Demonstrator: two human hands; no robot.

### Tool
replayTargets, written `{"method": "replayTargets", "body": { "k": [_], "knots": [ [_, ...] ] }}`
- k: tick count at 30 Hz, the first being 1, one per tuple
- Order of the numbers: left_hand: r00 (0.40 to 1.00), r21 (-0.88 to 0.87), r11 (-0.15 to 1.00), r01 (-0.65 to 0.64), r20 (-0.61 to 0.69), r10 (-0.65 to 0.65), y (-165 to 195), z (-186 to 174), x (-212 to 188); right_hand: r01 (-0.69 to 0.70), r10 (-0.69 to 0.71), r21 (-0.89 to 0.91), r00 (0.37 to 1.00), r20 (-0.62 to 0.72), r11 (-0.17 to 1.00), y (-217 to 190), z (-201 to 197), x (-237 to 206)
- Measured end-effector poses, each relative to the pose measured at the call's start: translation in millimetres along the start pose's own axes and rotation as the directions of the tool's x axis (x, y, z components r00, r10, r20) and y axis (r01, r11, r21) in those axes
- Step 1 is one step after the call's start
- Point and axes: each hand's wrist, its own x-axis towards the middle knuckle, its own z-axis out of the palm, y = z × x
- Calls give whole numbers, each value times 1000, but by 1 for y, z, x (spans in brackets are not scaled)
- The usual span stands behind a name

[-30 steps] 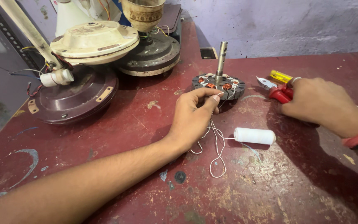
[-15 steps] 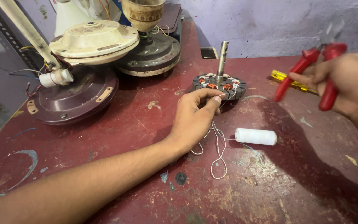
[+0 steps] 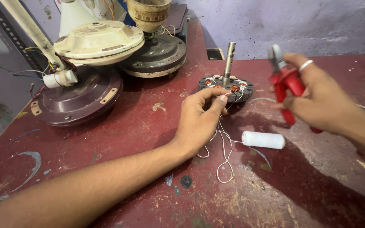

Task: The person ties white thread around copper windings on a motor stator, secures the knot, and trims excess thread with pliers. They repeat the process on another winding, pulling thread from a spool and cutting it as needed.

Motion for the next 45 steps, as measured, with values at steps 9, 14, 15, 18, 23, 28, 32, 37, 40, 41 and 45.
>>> {"method": "replayTargets", "body": {
  "k": [9, 14, 15, 18, 23, 28, 32, 37, 40, 41, 45],
  "knots": [
    [1000, -71, 997, 8, -1, -8, 5, 2, -3, 781, -805, -196, 582, -116, 593, 13, 25, -8],
    [999, -49, 998, -38, 2, 38, 8, 3, -5, 785, -836, -291, 527, -150, 547, 15, 27, -8],
    [1000, -49, 999, -20, -3, 20, 9, 2, -5, 781, -843, -319, 517, -151, 536, 16, 27, -8],
    [999, -41, 998, -38, 12, 38, 10, 2, -6, 817, -879, -324, 447, -166, 477, 16, 29, -7],
    [997, -10, 997, -73, 17, 73, 11, 3, -7, 763, -899, -477, 397, -186, 436, 16, 33, -4],
    [996, -12, 996, -88, 25, 88, 11, 3, -7, 730, -903, -532, 371, -218, 429, 15, 33, -5],
    [995, 5, 995, -96, 27, 96, 11, 3, -8, 731, -915, -551, 346, -209, 402, 15, 32, -8],
    [995, -16, 996, -93, 27, 94, 11, 4, -9, 734, -927, -567, 321, -195, 373, 14, 31, -8],
    [996, -23, 996, -85, 32, 85, 12, 4, -9, 732, -929, -573, 315, -196, 369, 13, 32, -9],
    [996, -10, 996, -87, 30, 87, 13, 4, -9, 729, -928, -576, 319, -194, 371, 13, 32, -9],
    [995, 23, 995, -94, 27, 93, 14, 5, -9, 707, -919, -591, 347, -189, 389, 13, 32, -9]
  ]
}}
